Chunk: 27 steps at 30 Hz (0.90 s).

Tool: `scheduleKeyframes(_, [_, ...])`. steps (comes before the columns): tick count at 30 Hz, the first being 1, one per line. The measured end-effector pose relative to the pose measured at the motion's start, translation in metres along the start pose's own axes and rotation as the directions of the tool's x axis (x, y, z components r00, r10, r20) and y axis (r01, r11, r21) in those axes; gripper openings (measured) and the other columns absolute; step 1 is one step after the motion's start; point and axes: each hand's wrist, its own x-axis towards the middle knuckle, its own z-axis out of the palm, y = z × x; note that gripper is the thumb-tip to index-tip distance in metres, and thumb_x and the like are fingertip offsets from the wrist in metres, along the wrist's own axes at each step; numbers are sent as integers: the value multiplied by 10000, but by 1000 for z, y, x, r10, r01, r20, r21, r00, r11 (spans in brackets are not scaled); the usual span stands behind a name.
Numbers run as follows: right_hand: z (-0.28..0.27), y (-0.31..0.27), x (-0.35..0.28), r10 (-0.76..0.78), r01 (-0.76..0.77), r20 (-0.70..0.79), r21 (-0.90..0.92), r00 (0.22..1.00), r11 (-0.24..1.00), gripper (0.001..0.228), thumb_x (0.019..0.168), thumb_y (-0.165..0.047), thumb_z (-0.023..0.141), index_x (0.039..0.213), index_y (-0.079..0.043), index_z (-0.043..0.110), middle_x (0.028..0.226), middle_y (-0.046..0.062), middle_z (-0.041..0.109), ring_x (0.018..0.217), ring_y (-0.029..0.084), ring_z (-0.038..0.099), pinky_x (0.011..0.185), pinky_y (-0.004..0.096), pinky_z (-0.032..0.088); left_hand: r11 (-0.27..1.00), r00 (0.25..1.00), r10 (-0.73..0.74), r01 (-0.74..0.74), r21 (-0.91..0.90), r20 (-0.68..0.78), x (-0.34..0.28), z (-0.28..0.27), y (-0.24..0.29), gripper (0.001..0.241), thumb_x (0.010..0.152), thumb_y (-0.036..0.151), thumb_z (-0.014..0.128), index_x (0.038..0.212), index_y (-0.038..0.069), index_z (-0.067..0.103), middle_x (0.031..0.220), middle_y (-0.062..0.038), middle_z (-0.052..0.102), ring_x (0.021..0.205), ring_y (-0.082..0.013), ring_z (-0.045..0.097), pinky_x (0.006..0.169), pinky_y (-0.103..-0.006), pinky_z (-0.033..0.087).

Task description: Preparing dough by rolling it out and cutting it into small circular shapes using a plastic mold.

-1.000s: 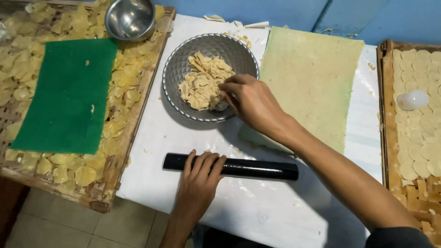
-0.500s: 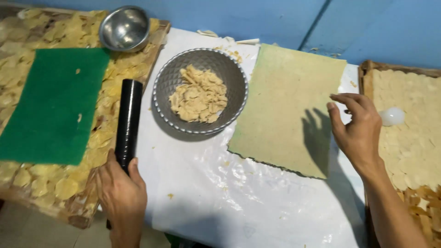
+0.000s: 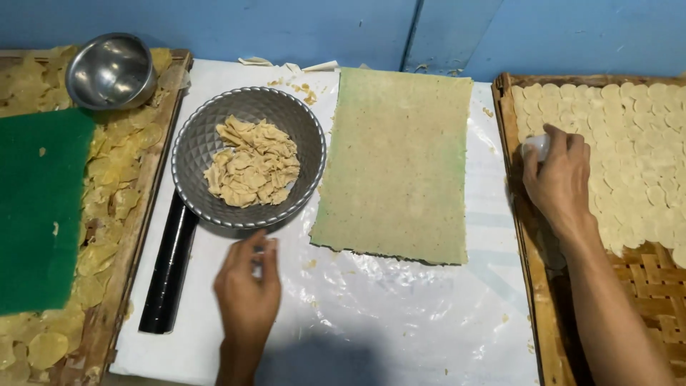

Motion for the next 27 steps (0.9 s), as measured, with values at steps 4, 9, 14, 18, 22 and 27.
scheduleKeyframes(4, [27,-21,36,35,-29,-25,204,999,979,409,1147,-174,334,1292,139,554,1176,334,619,1070,412,583,895,544,467,992,957,-103,78,102,269,15,34,10,539,952,502,552,1280,87,653,1221,-54,743,938,-266,747,856,-466,507])
scheduleKeyframes(9, [67,-24,107,187,-160,-25,417,982,895,403,1145,-406,453,1152,-126,743,1041,205,729,1038,505,663,877,622,480,987,932,-157,160,17,325,27,46,24,597,956,549,619,1210,15,705,1019,-159,765,871,-335,753,762,-468,561])
scheduleKeyframes(14, [95,-30,160,-8,-18,214,120,977,993,376,1068,-401,473,1295,-216,709,1117,199,741,1081,476,676,945,618,483,981,925,-177,191,-11,338,29,42,27,545,944,544,632,1173,58,726,941,-109,786,802,-310,750,730,-439,552])
scheduleKeyframes(18, [57,-85,176,93,-64,596,-69,797,996,478,1031,-354,347,1308,-104,646,1136,262,725,1061,490,635,862,593,490,979,904,-200,198,46,378,20,37,36,484,931,584,530,1083,155,694,1064,5,775,874,-209,731,800,-390,517])
scheduleKeyframes(22, [46,-97,165,67,14,621,-124,781,992,497,1081,-387,338,1359,-81,613,1192,330,685,1076,522,635,891,588,504,978,879,-204,205,46,430,3,23,50,444,926,575,543,979,172,723,1040,-1,783,976,-216,726,847,-379,511])
scheduleKeyframes(27, [11,-113,110,37,181,687,-243,725,953,510,1143,-459,313,1314,-130,663,785,173,768,790,290,751,822,439,577,990,592,29,-131,61,805,-6,18,38,484,987,522,626,685,144,618,639,-37,634,655,-206,595,635,-377,386])
